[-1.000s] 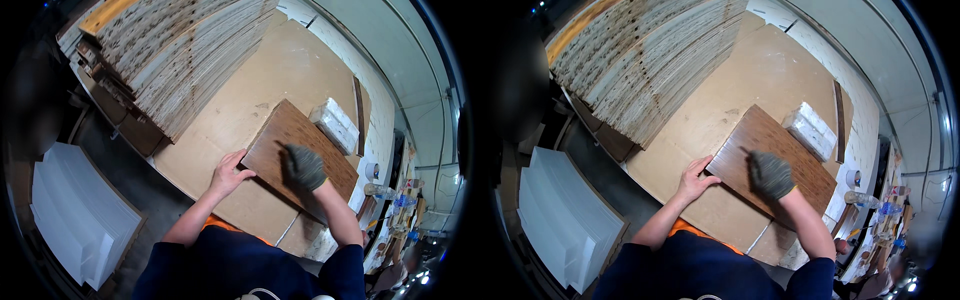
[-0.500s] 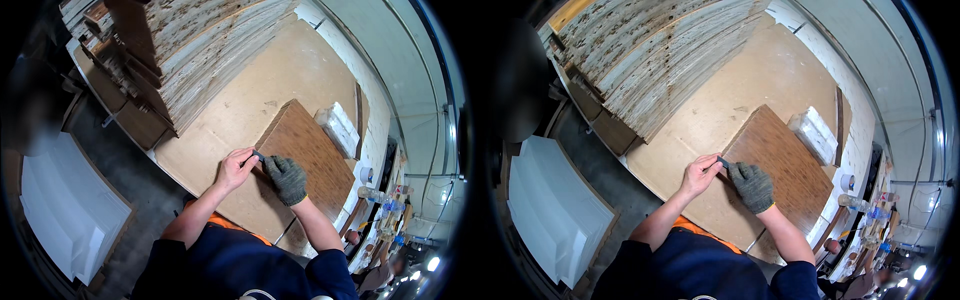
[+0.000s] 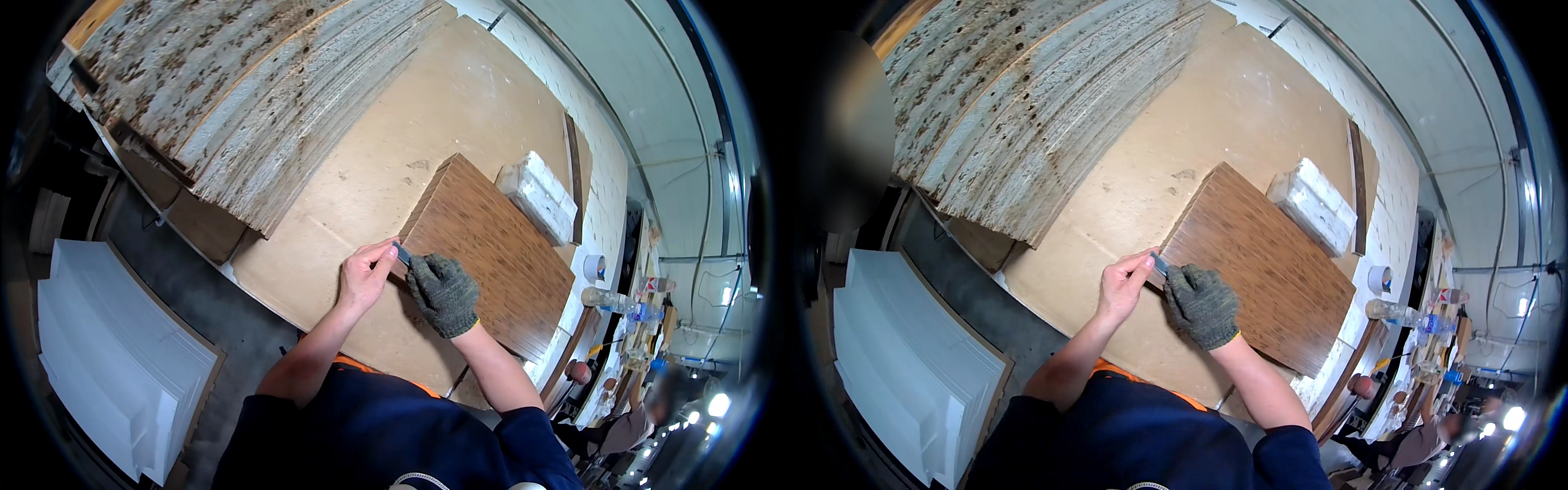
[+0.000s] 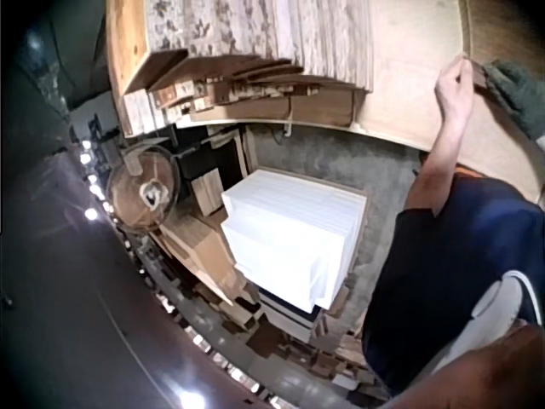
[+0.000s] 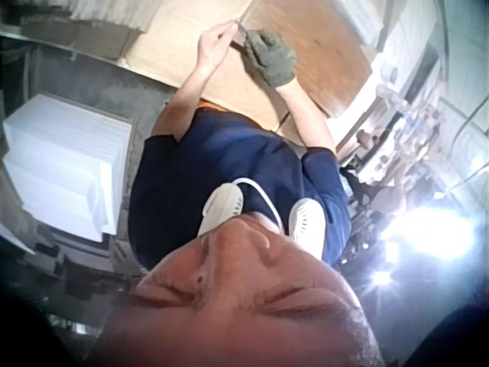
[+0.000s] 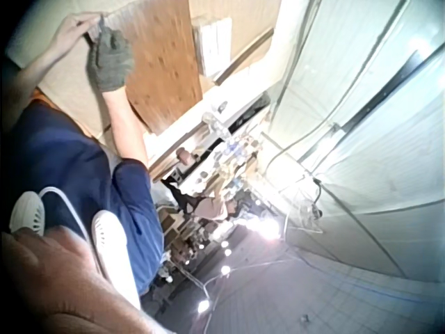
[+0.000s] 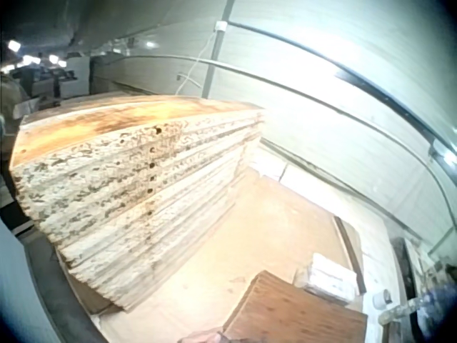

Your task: The person rubs a wood panel, then takes curved wood components from a stack and places them onto a separate stack on a workbench.

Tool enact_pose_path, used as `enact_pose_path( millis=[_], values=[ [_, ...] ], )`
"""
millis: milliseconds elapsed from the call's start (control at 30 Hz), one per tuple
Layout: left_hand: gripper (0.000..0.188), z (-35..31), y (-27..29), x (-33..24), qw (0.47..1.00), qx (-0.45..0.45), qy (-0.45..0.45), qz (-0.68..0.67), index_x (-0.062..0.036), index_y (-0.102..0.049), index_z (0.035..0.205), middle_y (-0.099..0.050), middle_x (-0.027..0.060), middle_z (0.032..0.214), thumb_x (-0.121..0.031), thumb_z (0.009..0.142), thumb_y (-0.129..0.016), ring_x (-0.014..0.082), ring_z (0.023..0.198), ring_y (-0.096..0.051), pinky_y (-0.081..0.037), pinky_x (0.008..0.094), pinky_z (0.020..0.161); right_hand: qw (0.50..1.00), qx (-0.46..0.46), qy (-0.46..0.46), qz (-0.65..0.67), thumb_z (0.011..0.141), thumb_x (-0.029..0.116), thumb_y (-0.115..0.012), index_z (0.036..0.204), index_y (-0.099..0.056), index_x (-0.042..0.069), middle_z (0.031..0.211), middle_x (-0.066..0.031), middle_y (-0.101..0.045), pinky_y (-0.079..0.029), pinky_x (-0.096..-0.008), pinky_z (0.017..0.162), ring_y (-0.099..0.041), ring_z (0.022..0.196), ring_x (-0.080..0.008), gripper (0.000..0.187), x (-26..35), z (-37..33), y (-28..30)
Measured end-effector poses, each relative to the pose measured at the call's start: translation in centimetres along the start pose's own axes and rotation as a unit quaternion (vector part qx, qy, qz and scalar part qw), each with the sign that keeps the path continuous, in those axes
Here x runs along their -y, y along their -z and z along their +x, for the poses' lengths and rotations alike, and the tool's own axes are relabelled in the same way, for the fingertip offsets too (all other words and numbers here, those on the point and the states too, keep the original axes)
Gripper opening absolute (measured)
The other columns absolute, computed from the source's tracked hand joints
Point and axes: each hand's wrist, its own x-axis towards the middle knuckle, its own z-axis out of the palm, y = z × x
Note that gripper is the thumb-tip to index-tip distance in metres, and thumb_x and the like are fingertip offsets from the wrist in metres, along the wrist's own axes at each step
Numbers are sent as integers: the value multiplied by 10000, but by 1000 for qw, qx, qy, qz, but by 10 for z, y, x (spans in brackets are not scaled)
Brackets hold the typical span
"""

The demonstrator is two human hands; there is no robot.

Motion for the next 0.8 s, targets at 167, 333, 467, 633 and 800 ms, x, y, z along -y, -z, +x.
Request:
enact_pose_path(
  millis=[167,333,467,633,800],
  values=[
    [212,2,0,2,1000,-7,3,-7,8,-688,1020,-665,176,1094,-135,896,-593,235,1057,-619,-455,311,935,999,21,-30,15,783,182,-640,963,-646,141,781,-59,-582,-459,-404,544,-572,686,-281,185,3,3,5],
    [202,3,0,2,999,-7,41,-35,10,-689,1024,-669,167,1085,-109,884,-606,205,1047,-619,-455,292,928,999,18,-37,29,790,191,-638,970,-643,142,768,-57,-571,-460,-400,538,-574,692,-272,187,1,2,2],
    [192,3,-1,2,997,-15,58,-43,11,-692,1020,-679,152,1062,-92,878,-614,182,1001,-628,-460,273,904,998,19,-43,38,794,195,-637,967,-644,142,769,-59,-571,-464,-399,541,-577,696,-271,181,-1,2,0],
    [180,4,-1,6,998,-17,58,-37,12,-699,998,-689,134,1041,-95,878,-618,153,920,-629,-467,256,846,997,21,-52,61,800,208,-610,933,-636,116,808,-88,-598,-487,-425,551,-599,705,-296,164,-2,4,2],
    [171,5,0,7,997,-20,65,-28,13,-700,986,-697,113,1026,-89,880,-614,115,879,-612,-467,240,810,995,41,-66,56,810,223,-617,977,-639,133,805,-74,-591,-479,-406,565,-592,725,-285,190,-4,3,0]
  ],
)
